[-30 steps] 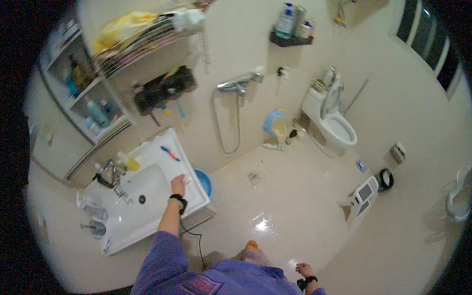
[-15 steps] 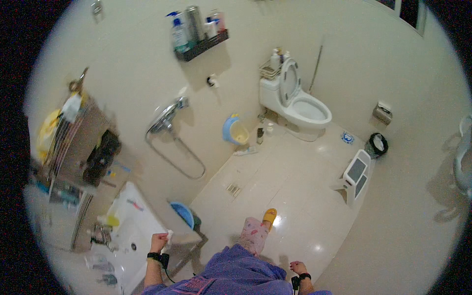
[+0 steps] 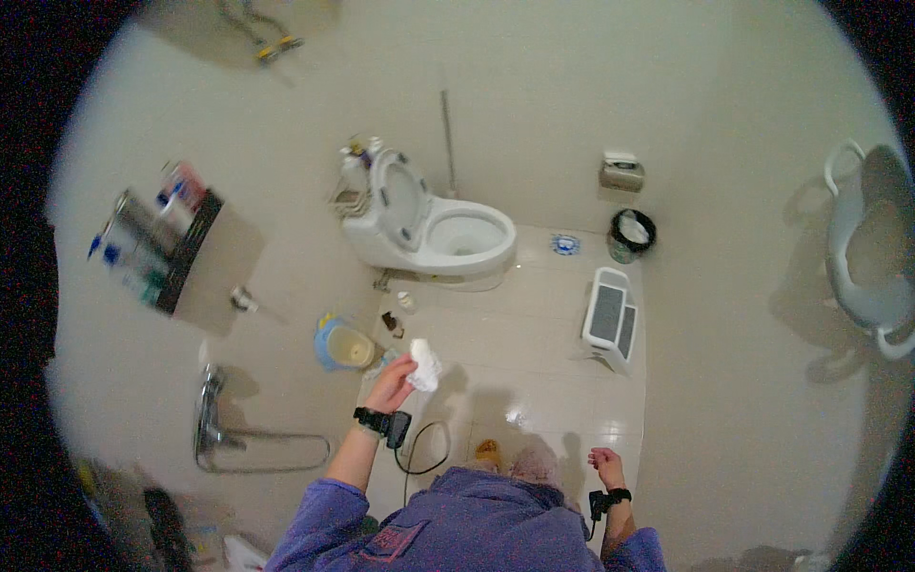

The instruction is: Cleaning bathroom surfaces and floor including sink, mirror, and cabinet.

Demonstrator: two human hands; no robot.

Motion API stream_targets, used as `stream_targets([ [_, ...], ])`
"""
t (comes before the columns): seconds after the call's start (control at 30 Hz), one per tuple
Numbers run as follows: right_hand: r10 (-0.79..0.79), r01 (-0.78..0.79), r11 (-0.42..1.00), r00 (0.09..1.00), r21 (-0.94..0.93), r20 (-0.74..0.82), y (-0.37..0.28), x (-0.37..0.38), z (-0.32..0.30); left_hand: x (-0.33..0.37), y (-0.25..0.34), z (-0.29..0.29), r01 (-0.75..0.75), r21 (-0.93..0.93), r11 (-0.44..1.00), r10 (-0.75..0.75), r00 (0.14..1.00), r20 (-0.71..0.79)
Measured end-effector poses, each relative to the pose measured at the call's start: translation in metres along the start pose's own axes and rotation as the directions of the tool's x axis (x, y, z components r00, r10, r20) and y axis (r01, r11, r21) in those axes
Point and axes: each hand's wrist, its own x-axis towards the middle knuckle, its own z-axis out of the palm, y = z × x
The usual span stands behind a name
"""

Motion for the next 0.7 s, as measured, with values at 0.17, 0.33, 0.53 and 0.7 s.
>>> stream_targets([
  [0.17,0.297,-0.303,0.952,0.951,-0.054,-0.090,0.083,0.017,-0.034,0.118,0.010,0.079,0.162,-0.023,0.986,-0.152,0.959,0.239],
  [0.33,0.375,0.349,0.183,0.839,-0.919,0.394,0.189,0.058,-0.076,0.199,0.001,0.114,0.215,0.046,0.976,-0.219,0.939,0.264],
  [0.53,0.086,0.295,0.457,0.924,-0.839,0.372,0.156,0.172,-0.134,0.345,-0.060,0.155,0.362,0.167,0.917,-0.393,0.892,0.225],
  [0.7,0.246,-0.216,0.959,0.955,0.185,-0.163,-0.075,0.281,-0.111,0.475,-0.088,0.224,0.262,0.512,0.818,-0.373,0.919,0.125],
])
